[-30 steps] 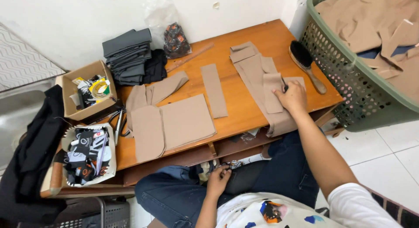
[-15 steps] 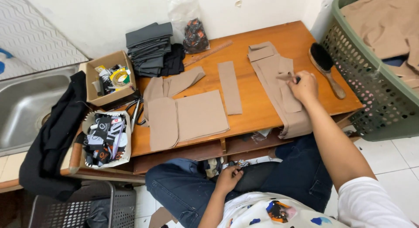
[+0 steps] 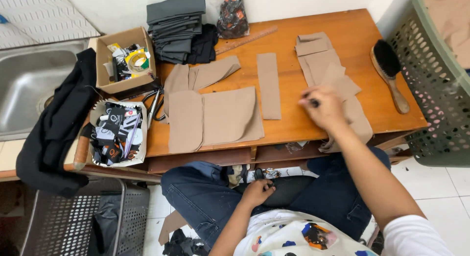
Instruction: The person sits on the floor and uses a small knife to cut and trim a piece of beige fabric. They hold the fabric in their left hand and carefully cut along the edges with the knife in their right hand, occasionally adjusting the fabric's position.
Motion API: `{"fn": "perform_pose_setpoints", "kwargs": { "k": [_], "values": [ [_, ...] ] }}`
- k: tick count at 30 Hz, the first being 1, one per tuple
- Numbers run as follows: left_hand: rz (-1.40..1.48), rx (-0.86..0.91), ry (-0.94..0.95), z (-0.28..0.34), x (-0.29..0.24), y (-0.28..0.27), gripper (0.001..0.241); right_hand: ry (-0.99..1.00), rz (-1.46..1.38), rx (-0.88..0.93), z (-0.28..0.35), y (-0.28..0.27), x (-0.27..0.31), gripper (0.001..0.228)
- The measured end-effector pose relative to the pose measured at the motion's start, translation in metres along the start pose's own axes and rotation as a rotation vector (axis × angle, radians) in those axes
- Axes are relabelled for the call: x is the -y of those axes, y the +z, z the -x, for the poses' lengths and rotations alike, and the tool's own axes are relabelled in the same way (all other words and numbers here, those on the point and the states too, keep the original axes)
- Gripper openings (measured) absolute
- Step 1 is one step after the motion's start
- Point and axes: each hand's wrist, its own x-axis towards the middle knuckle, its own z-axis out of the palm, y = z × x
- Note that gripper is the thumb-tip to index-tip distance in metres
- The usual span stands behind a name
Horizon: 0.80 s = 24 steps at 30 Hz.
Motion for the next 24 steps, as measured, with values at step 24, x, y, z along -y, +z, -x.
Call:
{"fn": "perform_pose_setpoints", "kwargs": {
  "k": [24],
  "values": [
    [-0.076,0.206,-0.137,-0.016,0.015,-0.006,0.044,-0.067,0.031,0.313,-0.021,0.073,0.018,0.037]
  ]
}}
